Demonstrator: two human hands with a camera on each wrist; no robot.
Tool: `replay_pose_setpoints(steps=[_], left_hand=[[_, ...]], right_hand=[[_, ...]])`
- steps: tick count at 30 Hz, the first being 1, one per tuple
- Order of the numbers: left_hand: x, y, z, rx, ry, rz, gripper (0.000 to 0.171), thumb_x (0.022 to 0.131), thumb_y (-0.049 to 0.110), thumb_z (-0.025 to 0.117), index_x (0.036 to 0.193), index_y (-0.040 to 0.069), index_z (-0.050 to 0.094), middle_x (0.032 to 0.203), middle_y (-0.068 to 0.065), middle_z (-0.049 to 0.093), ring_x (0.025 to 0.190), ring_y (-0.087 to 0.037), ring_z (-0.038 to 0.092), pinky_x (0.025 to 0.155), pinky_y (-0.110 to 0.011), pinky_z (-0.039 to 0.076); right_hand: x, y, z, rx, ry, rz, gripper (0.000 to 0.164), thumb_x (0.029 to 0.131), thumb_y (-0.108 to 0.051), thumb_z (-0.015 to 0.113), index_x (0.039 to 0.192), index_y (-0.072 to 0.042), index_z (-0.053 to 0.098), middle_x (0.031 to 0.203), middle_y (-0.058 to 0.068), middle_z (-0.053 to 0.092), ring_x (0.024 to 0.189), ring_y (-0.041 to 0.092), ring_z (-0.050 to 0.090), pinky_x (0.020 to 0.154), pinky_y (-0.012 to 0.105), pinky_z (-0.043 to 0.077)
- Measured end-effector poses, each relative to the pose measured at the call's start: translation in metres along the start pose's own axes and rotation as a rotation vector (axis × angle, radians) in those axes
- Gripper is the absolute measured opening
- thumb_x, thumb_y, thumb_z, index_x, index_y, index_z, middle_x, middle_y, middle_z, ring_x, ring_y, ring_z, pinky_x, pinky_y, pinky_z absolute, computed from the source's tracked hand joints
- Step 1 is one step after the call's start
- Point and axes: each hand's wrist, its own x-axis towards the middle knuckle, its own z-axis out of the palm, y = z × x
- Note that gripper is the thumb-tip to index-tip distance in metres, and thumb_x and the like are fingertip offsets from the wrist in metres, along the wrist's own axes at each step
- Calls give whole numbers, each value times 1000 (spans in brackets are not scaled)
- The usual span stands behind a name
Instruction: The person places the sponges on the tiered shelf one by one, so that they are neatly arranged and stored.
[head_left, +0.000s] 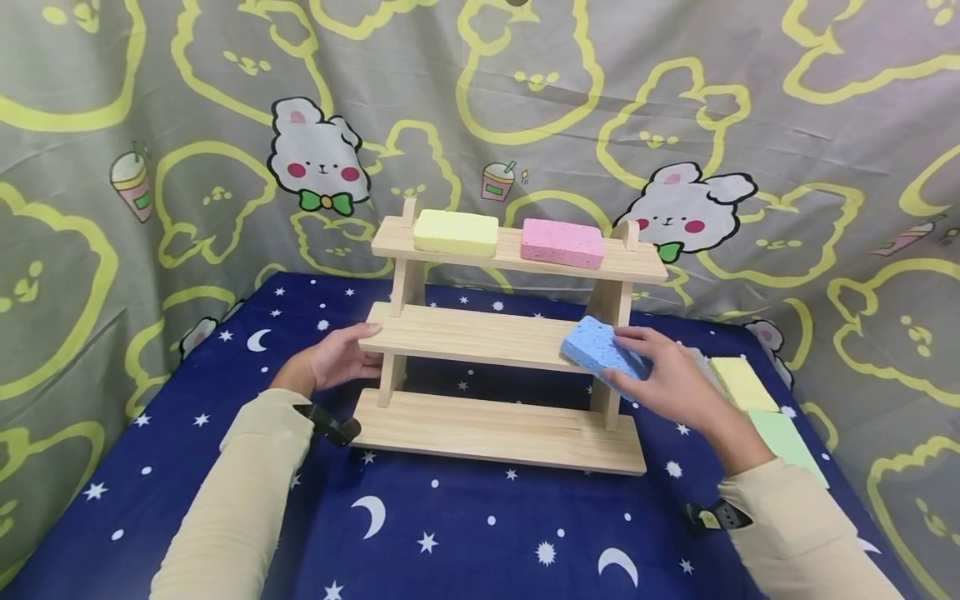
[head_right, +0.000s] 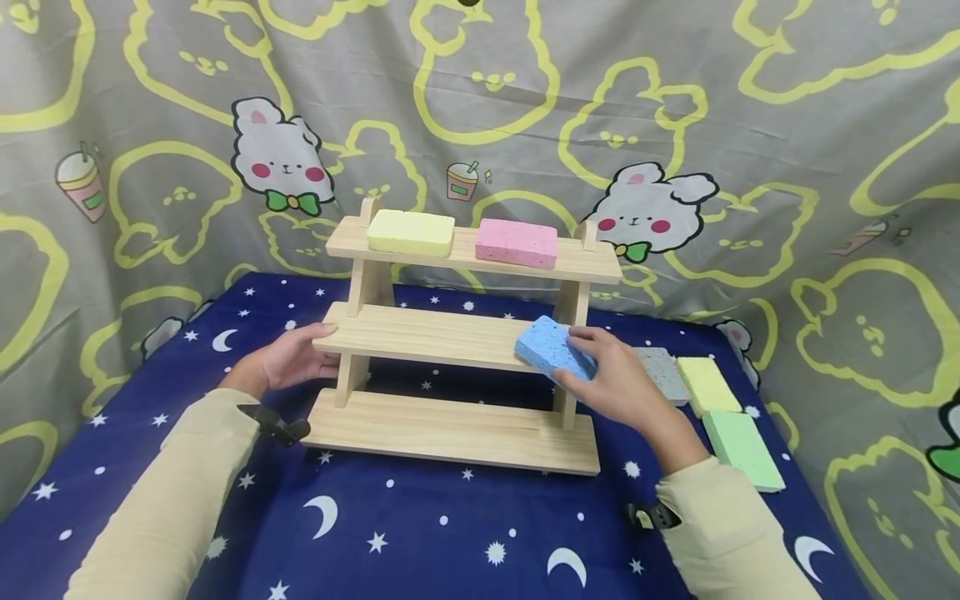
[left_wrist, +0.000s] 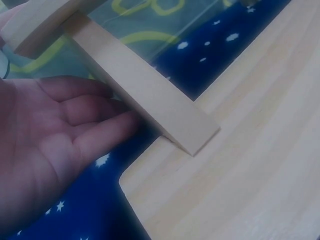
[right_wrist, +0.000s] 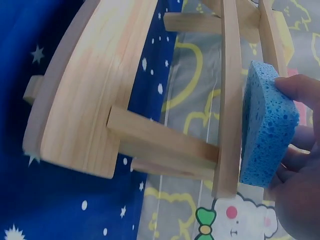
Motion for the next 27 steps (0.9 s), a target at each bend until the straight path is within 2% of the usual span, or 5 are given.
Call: replay_pose_setpoints(steps=[7,14,18,27], left_hand=[[1,0,1,-11,-5,-1,64,96,33,29,147,1,6,147,-32,19,134,-43,26,104,-47,33],[0,0,0,8,1,-3,65,97,34,28,147,-1,6,146,-34,20,133,-43,27,105,-48,32],[-1,0,1,7,-3,-2,66,96,34,27,146,-4,6,146,-35,20,132,-42,29,103,-44,35],[-1,0,1,12,4,1,66,96,34,28,146,-3,6,145,-35,21,130,-40,33,102,-43,37]], right_hand=[[18,-9,7,35,-49,-50,57,84,-31,68,127,4,55,136,20,47,114,38,50,86,51,46],[37,-20,16,41,-101,-85,59,83,-33,69,128,2,55,138,17,47,116,34,51,91,48,42],[46,-28,21,46,-113,-118,60,82,-32,70,128,3,55,138,17,46,117,33,51,91,47,45],[66,-49,33,58,-135,-156,60,83,-34,68,130,1,54,140,13,46,121,32,48,96,47,42]])
